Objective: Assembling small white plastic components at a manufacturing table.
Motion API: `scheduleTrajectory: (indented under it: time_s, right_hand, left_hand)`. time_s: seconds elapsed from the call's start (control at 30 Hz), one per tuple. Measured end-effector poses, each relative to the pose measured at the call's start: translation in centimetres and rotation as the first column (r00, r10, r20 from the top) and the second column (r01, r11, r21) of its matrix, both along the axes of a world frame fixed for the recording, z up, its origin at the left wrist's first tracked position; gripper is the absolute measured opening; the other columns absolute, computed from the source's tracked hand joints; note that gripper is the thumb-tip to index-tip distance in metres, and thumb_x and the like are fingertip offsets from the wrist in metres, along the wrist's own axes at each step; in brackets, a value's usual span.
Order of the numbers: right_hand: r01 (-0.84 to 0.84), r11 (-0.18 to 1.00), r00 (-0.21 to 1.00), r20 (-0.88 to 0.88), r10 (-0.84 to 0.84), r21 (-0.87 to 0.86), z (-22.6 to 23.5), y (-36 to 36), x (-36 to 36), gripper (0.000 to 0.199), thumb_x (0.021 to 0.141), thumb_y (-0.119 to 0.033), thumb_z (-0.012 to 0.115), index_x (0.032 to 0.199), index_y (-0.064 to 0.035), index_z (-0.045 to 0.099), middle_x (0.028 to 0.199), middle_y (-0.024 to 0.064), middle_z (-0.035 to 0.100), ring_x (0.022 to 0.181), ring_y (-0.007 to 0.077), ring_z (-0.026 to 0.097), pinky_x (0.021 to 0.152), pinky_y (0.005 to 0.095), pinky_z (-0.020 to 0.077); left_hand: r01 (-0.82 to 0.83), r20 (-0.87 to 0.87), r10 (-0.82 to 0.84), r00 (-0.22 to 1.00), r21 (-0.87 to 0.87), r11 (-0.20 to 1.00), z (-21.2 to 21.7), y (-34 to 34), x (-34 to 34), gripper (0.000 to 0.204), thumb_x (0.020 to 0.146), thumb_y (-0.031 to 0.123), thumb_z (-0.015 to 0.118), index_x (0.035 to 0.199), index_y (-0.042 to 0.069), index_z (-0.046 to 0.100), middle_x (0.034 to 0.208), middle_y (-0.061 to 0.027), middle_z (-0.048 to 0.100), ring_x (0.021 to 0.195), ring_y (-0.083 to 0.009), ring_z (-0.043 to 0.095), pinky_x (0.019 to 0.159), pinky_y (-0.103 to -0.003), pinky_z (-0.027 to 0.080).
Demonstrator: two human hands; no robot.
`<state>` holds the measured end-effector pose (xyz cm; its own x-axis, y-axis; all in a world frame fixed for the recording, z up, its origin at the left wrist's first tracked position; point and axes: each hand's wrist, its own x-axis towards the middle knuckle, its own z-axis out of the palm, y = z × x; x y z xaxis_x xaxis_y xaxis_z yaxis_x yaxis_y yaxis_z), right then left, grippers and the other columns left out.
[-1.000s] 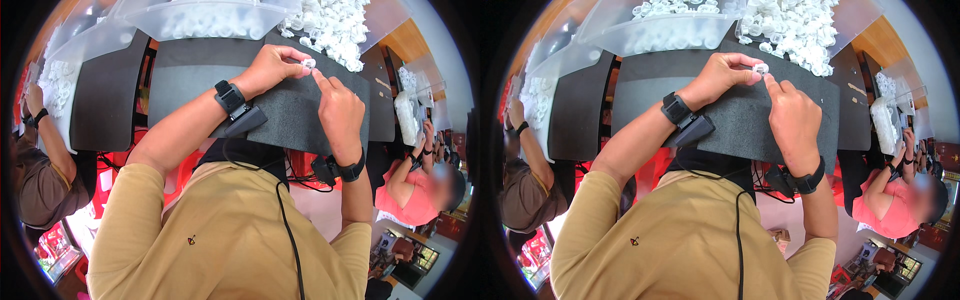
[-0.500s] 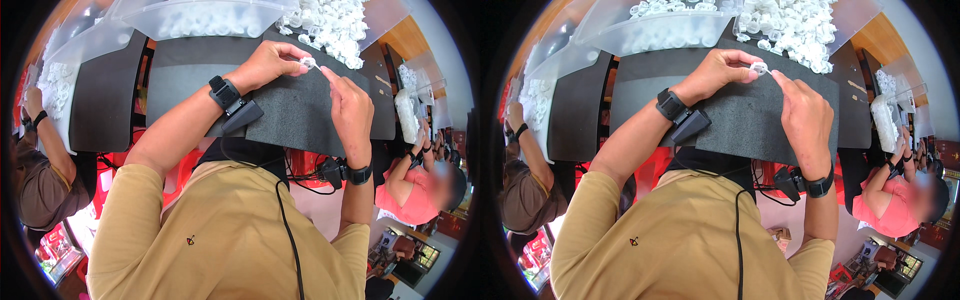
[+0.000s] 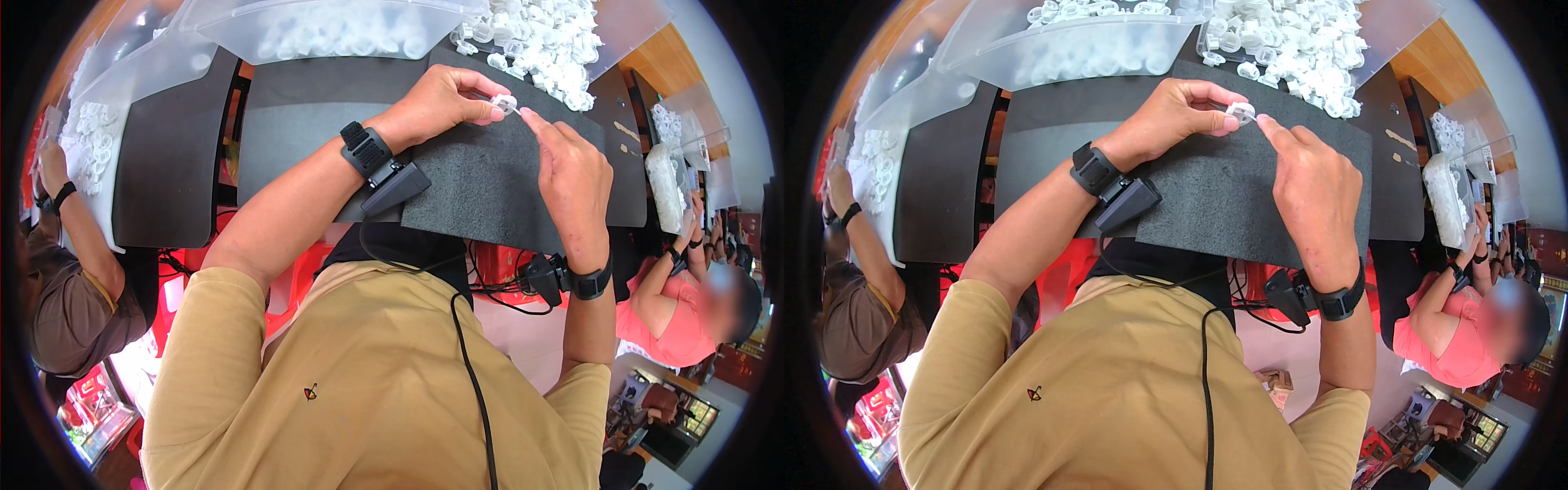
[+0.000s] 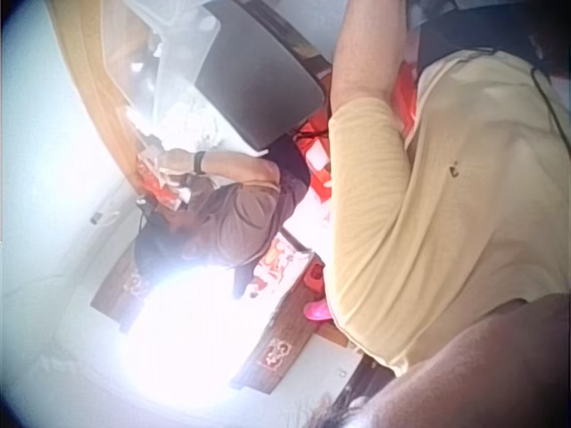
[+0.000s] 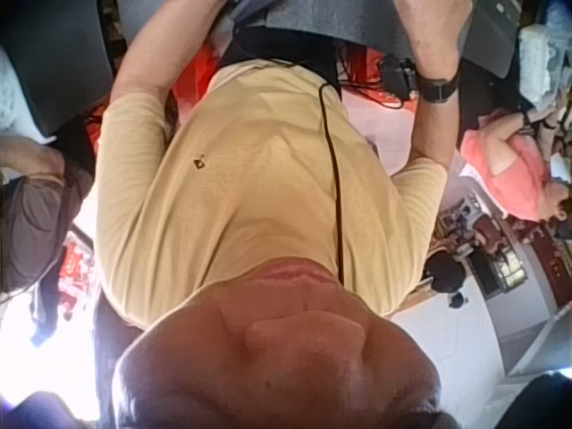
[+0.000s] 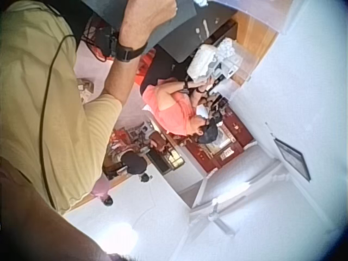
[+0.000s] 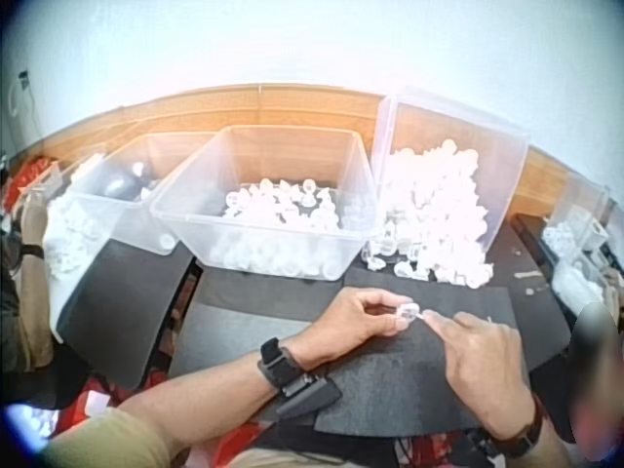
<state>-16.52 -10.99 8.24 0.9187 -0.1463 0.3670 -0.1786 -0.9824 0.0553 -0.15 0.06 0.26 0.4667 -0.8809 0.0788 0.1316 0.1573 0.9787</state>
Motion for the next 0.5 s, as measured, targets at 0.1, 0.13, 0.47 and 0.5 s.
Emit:
scheduleTrajectory:
  time_s: [0.1,0.13,0.47,0.5]
  right_hand:
    - [-0.003,0.999,1.0,-0.008,0.003,-0.034,0.0,0.0,0.0,0.032,0.082,-0.006,0.056,0.109,-0.0192,0.068,0.073,0.0062,0.057,0.064,0.0275,0.061,0.053,0.0378,0.0477]
    - [-0.003,0.999,1.0,-0.009,0.003,-0.035,0.1,0.0,0.0,0.032,0.082,-0.006,0.056,0.109,-0.0192,0.068,0.073,0.0062,0.057,0.064,0.0275,0.061,0.053,0.0378,0.0477]
    - [-0.021,0.967,0.998,-0.061,0.005,-0.255,-0.7,0.7,0.5,0.033,0.078,-0.006,0.057,0.108,-0.0144,0.068,0.074,0.0028,0.059,0.064,0.0202,0.063,0.052,0.0338,0.0501]
    - [-0.015,0.965,0.998,-0.062,-0.001,-0.261,-0.9,0.7,0.5,0.033,0.078,-0.006,0.057,0.108,-0.0141,0.068,0.074,0.003,0.059,0.063,0.0204,0.064,0.052,0.0336,0.0503]
  left_hand:
    - [-0.003,-0.002,0.003,1.0,-0.002,1.0,-0.1,0.0,0.0,0.032,0.082,0.01,0.072,0.112,0.002,0.066,0.094,-0.0042,0.068,0.081,-0.0068,0.062,0.075,-0.021,0.05]
    - [0.0,-0.003,0.0,1.0,-0.009,1.0,-0.2,-0.1,0.0,0.032,0.082,0.009,0.073,0.112,0.001,0.066,0.094,-0.0045,0.068,0.081,-0.007,0.062,0.075,-0.021,0.051]
    - [-0.037,-0.017,0.037,0.999,-0.037,0.999,-0.6,-0.3,-0.1,0.026,0.082,0.006,0.07,0.107,-0.002,0.067,0.091,-0.0092,0.069,0.08,-0.0102,0.064,0.074,-0.023,0.053]
    - [-0.034,0.011,0.034,0.999,-0.009,0.999,-0.6,-0.2,0.0,0.028,0.082,0.006,0.07,0.108,-0.001,0.066,0.092,-0.0078,0.069,0.081,-0.0092,0.064,0.076,-0.022,0.052]
